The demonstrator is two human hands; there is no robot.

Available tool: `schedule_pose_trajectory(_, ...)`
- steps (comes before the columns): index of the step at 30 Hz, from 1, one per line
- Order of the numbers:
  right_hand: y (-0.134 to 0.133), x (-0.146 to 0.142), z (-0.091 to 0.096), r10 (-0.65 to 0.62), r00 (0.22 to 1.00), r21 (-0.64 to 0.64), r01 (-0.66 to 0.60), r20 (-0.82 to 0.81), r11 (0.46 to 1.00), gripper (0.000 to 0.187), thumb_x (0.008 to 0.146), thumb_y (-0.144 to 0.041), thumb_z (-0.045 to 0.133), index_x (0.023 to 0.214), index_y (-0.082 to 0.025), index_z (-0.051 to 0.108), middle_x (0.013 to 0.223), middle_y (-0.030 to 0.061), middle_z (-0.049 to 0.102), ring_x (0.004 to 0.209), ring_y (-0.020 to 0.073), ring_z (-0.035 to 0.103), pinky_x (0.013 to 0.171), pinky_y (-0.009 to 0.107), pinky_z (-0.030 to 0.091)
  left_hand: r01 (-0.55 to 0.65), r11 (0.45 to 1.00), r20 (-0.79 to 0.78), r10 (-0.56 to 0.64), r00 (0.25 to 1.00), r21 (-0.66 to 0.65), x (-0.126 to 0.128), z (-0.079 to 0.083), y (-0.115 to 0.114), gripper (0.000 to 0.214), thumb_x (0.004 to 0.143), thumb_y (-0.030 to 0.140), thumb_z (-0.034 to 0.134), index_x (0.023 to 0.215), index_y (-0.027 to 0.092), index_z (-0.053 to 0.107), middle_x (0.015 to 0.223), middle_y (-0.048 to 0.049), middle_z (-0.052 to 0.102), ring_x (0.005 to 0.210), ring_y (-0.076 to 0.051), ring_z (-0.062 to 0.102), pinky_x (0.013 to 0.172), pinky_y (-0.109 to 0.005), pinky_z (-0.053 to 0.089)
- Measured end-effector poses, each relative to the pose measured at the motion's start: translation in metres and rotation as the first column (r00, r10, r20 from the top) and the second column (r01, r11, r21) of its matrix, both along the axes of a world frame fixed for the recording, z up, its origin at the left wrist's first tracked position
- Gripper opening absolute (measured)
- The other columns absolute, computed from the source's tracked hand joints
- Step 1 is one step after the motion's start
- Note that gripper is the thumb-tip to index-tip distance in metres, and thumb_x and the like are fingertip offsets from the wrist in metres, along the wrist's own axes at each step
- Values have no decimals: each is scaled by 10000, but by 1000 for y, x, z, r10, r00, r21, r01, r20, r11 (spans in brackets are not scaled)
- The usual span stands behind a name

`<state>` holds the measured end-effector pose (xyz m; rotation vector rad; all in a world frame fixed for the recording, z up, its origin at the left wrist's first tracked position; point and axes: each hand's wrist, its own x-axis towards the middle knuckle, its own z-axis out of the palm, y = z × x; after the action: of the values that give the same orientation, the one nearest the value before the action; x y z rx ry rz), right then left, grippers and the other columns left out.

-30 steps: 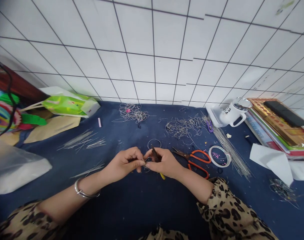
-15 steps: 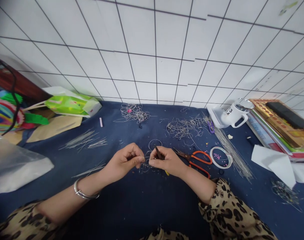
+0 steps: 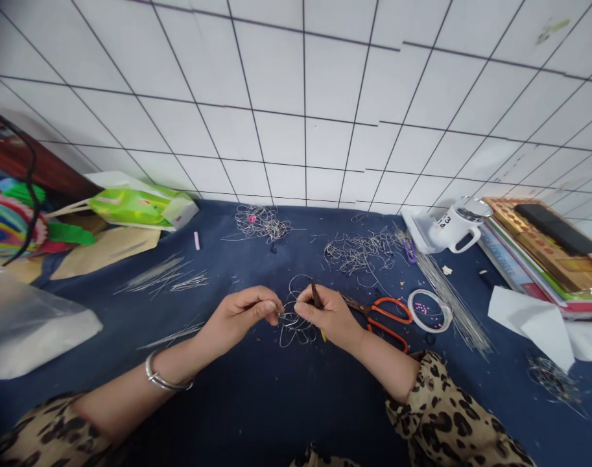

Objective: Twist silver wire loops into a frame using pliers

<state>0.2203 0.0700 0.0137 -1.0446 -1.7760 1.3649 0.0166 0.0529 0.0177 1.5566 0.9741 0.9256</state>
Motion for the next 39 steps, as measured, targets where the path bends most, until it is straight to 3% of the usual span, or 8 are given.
schedule_pose_trajectory(7,-5,-4,4,17,999,91,-20,31,996,222,821,-378,535,709,-187,520,684,-27,431,624,97,402,612,237,325,-120,950,-127,162,979,287,1,7,-5,161,839,218,538,705,153,600,691,-31,574,659,-132,523,644,-261,427)
schedule_pose_trajectory(15,-7,-6,3,20,999,94,-24,48,995,219,825,-378,526,717,-188,509,685,-29,426,614,93,396,601,231,325,-170,900,-182,261,948,402,2,3,-4,143,837,210,518,714,170,579,673,-27,561,652,-138,512,637,-261,423)
schedule_pose_trajectory(19,-8,-7,3,24,998,113,-30,52,993,204,829,-356,522,716,-188,506,695,-26,430,634,98,408,624,235,331,-132,877,-241,267,933,461,3,3,-6,149,828,173,509,686,167,554,665,-23,531,643,-131,497,619,-250,411)
schedule_pose_trajectory(23,-8,-6,4,24,998,121,-31,65,992,209,833,-353,514,707,-186,506,691,-23,435,651,103,415,641,238,334,-13,879,-327,191,926,477,2,6,-5,159,837,161,477,722,165,587,707,-35,536,652,-130,492,604,-243,399)
schedule_pose_trajectory(27,-7,-6,2,4,999,64,-7,45,998,228,821,-381,527,708,-184,507,667,-30,423,615,96,393,607,233,325,3,907,-274,124,954,421,-1,8,-1,151,862,198,465,771,165,581,736,-38,555,695,-139,509,656,-254,416)
schedule_pose_trajectory(32,-5,-6,-1,1,1000,-83,-1,2,997,246,807,-410,539,718,-184,500,608,-49,382,564,85,346,557,223,299,-18,982,-90,35,995,188,0,5,2,195,908,252,409,868,155,573,845,-52,597,788,-147,551,740,-278,445)
schedule_pose_trajectory(36,-4,-6,-1,-1,1000,-122,-2,-17,993,248,803,-410,549,727,-177,513,613,-50,381,575,83,343,560,222,297,-24,1000,53,24,998,-17,2,0,4,229,913,298,410,854,136,561,822,-44,605,722,-129,563,671,-259,469)
schedule_pose_trajectory(39,-3,-6,-1,-28,999,-117,26,-18,993,240,804,-413,552,761,-176,547,635,-40,421,596,87,375,582,228,317,-52,994,104,62,993,-93,1,-1,6,237,905,317,430,844,128,559,787,-40,610,692,-124,569,631,-248,473)
